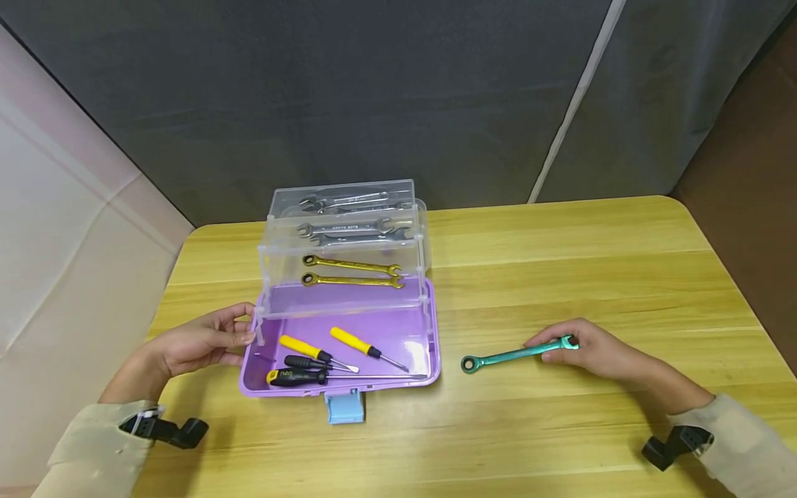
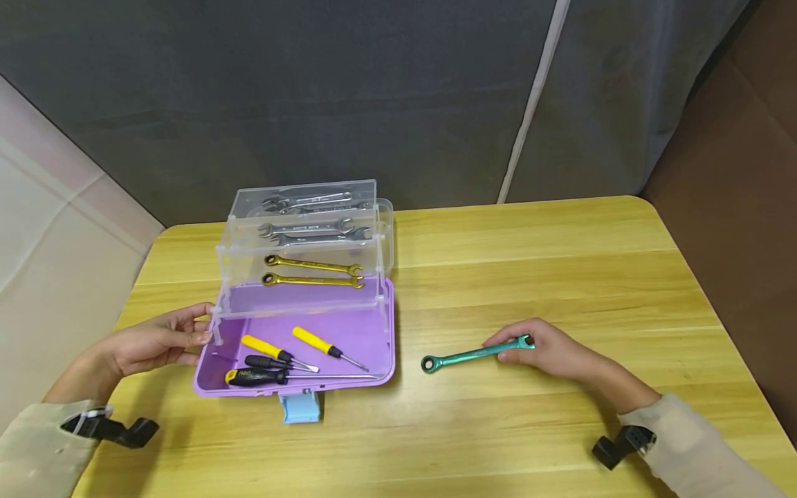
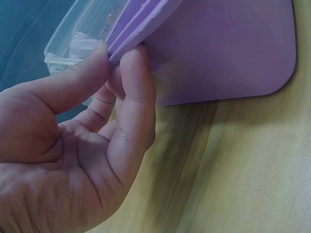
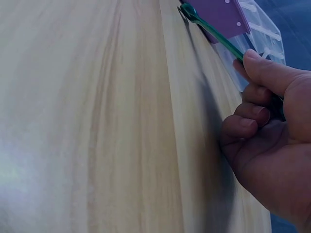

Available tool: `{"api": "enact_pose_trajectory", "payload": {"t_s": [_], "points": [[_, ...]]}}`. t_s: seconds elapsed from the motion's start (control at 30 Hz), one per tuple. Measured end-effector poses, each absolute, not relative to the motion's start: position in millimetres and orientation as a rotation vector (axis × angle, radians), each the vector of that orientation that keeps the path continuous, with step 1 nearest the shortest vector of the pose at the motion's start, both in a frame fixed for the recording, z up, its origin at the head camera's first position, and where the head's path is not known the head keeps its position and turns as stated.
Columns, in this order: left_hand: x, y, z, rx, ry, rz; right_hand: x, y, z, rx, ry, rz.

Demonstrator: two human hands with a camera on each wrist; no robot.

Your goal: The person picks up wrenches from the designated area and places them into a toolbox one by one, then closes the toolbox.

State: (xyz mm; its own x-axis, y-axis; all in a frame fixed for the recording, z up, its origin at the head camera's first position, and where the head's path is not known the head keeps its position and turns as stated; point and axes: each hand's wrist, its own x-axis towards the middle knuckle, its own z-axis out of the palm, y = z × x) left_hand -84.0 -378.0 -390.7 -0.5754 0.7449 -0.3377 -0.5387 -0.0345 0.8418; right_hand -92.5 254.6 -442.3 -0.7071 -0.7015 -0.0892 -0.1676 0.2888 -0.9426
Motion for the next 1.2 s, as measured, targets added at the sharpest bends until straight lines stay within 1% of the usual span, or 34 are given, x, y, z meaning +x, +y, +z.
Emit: {"api": "enact_pose_trajectory", "payload": {"t_s": [0.4, 0.7, 1.07, 1.2], "points": [[-84.0, -378.1, -391.5, 0.231, 1.287, 1.764, -90.1, 257.6, -447.2, -0.692, 2.082, -1.511], [-85.1, -378.0, -391.1, 0.242, 1.275, 1.766, -90.3, 255.9, -433.7, -0.5, 2.131, -1.569], [-86.6, -377.8, -390.7, 0.249, 1.271, 1.765, -103.7, 249.1, -415.7, -0.568, 2.034, -1.673], [-87.3, -377.6, -390.6, 0.254, 1.27, 1.763, -108.4, 241.3, -405.7, -0.544, 2.075, -1.65]]}}
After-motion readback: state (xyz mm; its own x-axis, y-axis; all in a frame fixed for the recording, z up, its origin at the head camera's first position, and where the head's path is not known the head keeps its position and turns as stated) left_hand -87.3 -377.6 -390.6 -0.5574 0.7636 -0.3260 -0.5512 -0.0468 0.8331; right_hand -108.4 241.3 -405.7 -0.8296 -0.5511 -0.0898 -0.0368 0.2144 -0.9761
